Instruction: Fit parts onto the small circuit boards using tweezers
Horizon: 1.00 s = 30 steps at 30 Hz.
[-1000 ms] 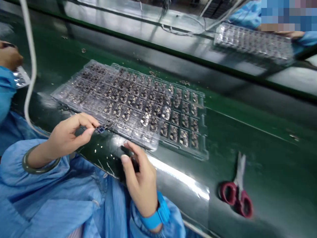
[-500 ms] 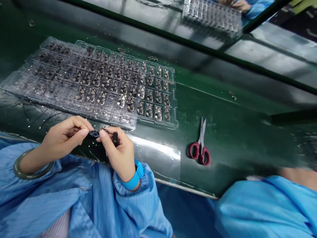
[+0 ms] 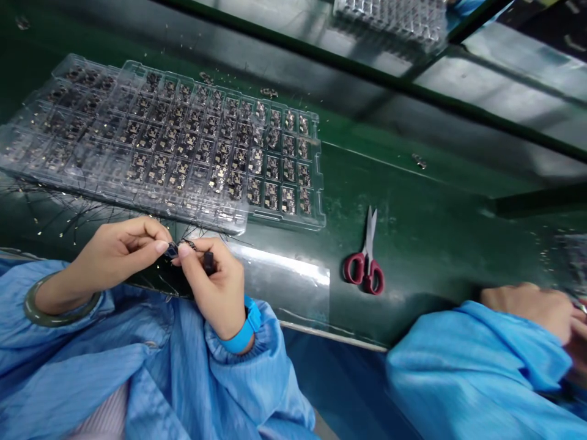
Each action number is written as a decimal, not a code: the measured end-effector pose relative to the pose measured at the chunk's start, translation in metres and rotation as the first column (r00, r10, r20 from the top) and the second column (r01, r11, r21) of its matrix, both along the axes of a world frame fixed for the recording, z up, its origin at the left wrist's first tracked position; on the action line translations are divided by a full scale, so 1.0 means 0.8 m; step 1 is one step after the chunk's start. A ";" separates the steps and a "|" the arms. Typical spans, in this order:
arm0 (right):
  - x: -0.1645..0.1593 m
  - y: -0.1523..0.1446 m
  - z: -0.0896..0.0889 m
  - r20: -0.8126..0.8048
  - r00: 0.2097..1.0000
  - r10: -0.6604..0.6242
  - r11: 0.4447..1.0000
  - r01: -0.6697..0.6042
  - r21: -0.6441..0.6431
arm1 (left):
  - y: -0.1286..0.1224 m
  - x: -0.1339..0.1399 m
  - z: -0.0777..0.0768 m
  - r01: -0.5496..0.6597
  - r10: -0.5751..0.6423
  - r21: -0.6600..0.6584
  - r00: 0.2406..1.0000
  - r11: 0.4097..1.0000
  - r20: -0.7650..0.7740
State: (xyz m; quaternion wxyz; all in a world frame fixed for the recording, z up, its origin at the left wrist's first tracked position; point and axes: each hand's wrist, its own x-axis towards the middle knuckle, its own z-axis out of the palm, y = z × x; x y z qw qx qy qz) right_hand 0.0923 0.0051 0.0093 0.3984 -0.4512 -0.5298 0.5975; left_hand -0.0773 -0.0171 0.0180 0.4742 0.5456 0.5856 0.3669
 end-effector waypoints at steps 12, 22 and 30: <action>0.005 -0.008 -0.005 -0.076 0.987 -0.143 0.990 0.141 -0.031 | -0.003 0.007 0.004 0.032 -0.013 -0.096 0.981 0.995 0.195; 0.006 -0.009 -0.011 -0.138 0.981 -0.138 0.988 0.126 -0.094 | -0.002 0.011 0.002 0.000 0.006 -0.048 0.990 0.999 0.143; 0.007 -0.009 -0.011 -0.147 0.979 -0.142 0.987 0.128 -0.101 | -0.002 0.010 0.001 -0.030 0.027 0.059 0.999 0.998 0.046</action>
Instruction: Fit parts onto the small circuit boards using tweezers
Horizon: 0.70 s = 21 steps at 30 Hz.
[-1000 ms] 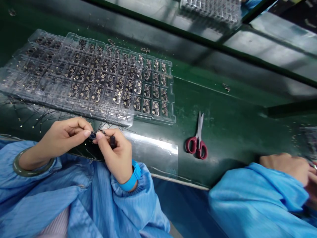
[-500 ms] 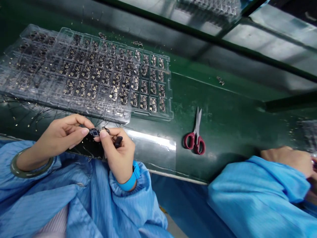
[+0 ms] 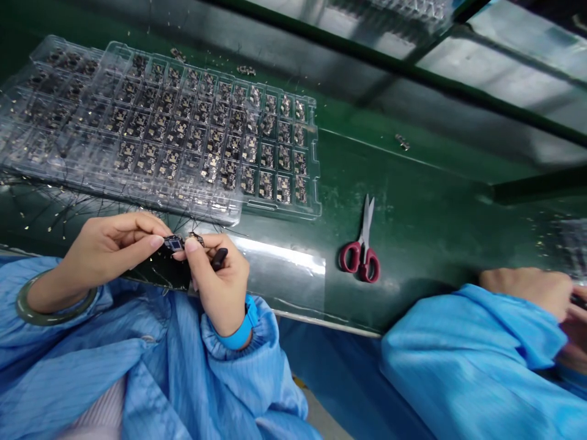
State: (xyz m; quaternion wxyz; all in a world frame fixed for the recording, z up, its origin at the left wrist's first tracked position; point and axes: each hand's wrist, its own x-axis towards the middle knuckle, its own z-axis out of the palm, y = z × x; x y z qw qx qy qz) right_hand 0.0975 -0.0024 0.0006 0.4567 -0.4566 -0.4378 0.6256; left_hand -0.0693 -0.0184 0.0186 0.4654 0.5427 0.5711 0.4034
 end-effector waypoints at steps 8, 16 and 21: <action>0.002 -0.001 0.002 0.023 1.000 0.015 1.000 -0.014 -0.027 | 0.001 -0.007 -0.002 0.109 -0.081 0.166 0.982 0.980 -0.169; 0.007 -0.003 0.004 -0.002 0.999 0.035 0.999 -0.035 -0.019 | -0.001 0.001 -0.006 0.095 -0.093 0.035 0.994 0.995 -0.054; 0.038 0.001 0.002 0.026 0.998 -0.049 0.989 0.044 0.142 | -0.003 0.005 -0.007 0.069 -0.068 0.010 0.997 0.998 -0.030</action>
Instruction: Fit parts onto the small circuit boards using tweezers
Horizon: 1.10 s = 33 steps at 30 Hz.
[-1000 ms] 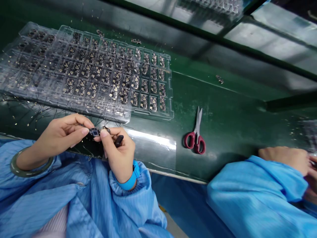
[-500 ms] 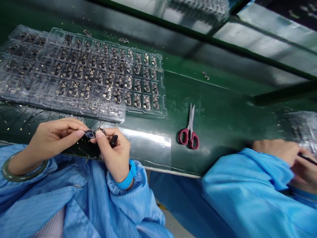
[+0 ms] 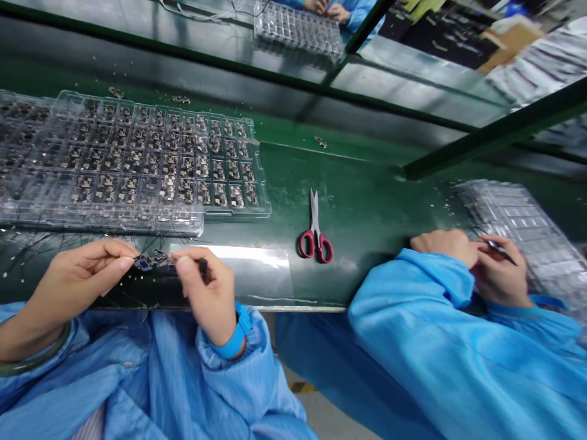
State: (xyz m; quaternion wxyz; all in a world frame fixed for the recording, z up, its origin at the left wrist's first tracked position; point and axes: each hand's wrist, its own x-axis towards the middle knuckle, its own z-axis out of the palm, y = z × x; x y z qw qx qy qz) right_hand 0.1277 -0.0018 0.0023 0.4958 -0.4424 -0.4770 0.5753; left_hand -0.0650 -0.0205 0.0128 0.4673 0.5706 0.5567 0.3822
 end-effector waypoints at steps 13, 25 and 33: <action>0.099 0.009 -0.022 -0.059 0.881 -0.470 0.880 0.473 0.051 | 0.009 0.017 0.001 0.474 -0.496 -0.157 0.855 0.866 -0.153; 0.043 0.001 -0.027 0.092 0.983 -0.156 0.979 0.166 -0.114 | 0.013 0.032 -0.001 0.576 -0.566 -0.077 0.757 0.814 -0.327; 0.030 0.004 -0.040 0.418 0.891 -0.177 0.977 0.211 -0.037 | 0.013 0.034 -0.005 0.580 -0.564 -0.068 0.749 0.812 -0.347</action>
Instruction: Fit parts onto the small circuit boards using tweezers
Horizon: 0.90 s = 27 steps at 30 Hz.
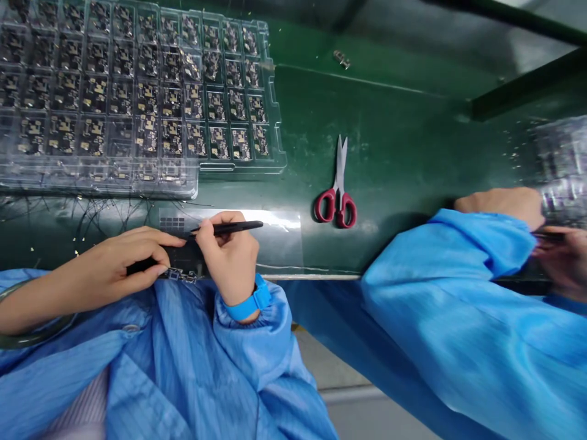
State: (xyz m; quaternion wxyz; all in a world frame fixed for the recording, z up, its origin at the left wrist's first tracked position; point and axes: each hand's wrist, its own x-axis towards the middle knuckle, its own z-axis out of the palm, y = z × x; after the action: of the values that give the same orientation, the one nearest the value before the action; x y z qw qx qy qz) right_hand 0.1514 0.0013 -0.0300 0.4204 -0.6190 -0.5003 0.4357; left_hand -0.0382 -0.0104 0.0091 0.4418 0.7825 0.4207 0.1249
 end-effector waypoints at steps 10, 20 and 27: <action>-0.002 0.000 0.002 -0.061 0.998 -0.024 1.000 0.024 0.001 | 0.000 0.002 -0.003 0.026 -0.025 0.059 1.000 0.998 -0.014; -0.002 -0.002 0.004 -0.031 0.999 -0.007 1.000 0.008 0.029 | 0.001 0.001 -0.001 0.017 -0.016 0.039 1.000 0.999 -0.017; -0.005 -0.005 0.002 0.095 0.995 -0.034 0.997 0.027 0.068 | 0.001 0.001 -0.002 0.023 -0.023 0.021 1.000 1.000 -0.017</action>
State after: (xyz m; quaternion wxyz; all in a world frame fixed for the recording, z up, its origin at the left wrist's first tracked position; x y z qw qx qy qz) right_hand 0.1476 -0.0029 -0.0284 0.4227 -0.6326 -0.5246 0.3820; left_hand -0.0376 -0.0097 0.0075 0.4314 0.7929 0.4141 0.1174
